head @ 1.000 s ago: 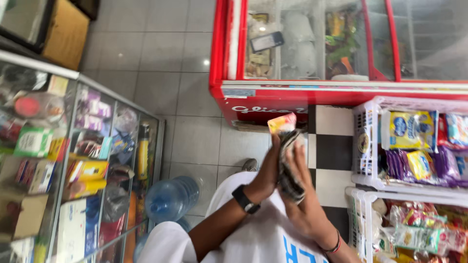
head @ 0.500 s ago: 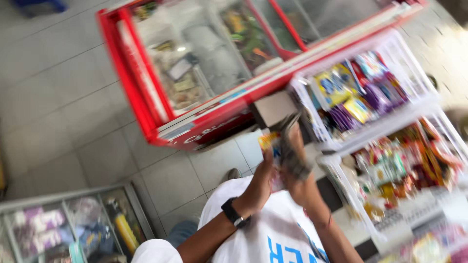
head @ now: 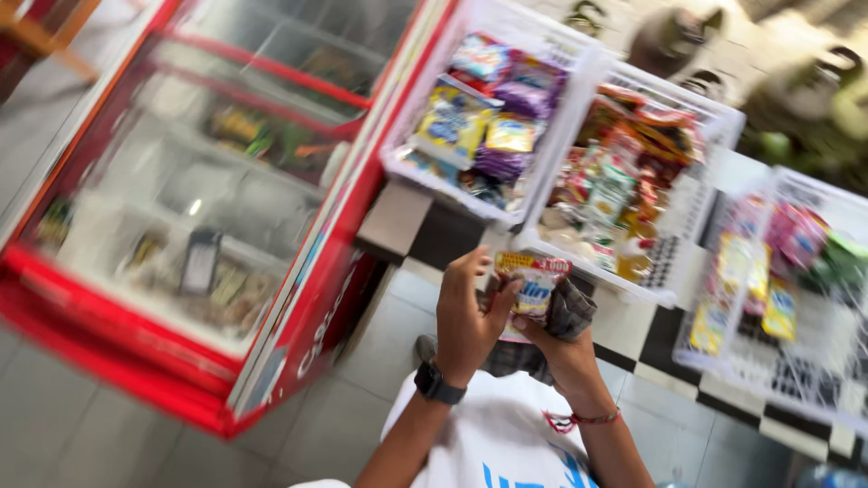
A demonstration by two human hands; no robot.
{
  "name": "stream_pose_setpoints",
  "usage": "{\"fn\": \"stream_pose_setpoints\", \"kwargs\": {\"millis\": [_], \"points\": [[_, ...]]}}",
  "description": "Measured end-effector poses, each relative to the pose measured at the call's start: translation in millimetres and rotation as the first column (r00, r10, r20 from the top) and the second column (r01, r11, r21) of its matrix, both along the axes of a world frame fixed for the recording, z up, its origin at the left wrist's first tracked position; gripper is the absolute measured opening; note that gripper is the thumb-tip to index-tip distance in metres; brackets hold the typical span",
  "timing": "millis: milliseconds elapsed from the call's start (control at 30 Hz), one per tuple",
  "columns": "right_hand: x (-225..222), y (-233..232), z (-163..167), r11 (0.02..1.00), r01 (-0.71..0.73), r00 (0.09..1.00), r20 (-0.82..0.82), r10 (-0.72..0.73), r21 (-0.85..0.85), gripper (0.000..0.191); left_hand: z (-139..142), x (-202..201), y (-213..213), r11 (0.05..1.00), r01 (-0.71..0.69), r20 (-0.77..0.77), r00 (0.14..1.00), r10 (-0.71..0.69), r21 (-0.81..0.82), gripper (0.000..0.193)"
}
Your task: The person wipes the surfaces of various packaged snack items using a cloth. They pick up each snack packet, wipe it, and place it back into a white plastic basket next to a red freezer.
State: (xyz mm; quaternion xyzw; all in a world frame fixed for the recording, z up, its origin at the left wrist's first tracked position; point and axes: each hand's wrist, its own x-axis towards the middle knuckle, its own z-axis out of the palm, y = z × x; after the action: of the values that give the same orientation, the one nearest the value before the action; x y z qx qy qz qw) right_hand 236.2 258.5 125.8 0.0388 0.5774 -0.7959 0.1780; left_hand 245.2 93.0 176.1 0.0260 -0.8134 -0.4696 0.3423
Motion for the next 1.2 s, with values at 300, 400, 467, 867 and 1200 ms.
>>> {"fn": "stream_pose_setpoints", "kwargs": {"millis": [300,400,467,867,1200], "points": [[22,49,8,0.938,0.159,0.983,0.042,-0.180,0.308,0.040,-69,-8,41,0.579,0.369,0.191,0.702,-0.686,0.727,0.028],[14,56,2,0.956,0.124,0.987,0.064,-0.146,0.265,0.037,-75,-17,43,0.323,0.349,-0.009,0.691,-0.723,0.880,0.022],[5,61,-1,0.973,0.112,0.993,0.003,-0.116,0.203,0.038,-66,-30,37,0.284,0.292,-0.032,0.746,-0.666,0.913,0.019],[-66,63,18,0.849,-0.446,0.842,-0.191,0.505,0.283,0.052,-51,-12,3,0.537,0.026,0.209,0.905,-0.371,0.843,0.021],[-125,-8,12,0.903,-0.225,0.971,0.012,0.237,0.366,0.025,-74,-110,-44,0.694,0.230,0.290,0.787,-0.545,0.682,0.026]]}}
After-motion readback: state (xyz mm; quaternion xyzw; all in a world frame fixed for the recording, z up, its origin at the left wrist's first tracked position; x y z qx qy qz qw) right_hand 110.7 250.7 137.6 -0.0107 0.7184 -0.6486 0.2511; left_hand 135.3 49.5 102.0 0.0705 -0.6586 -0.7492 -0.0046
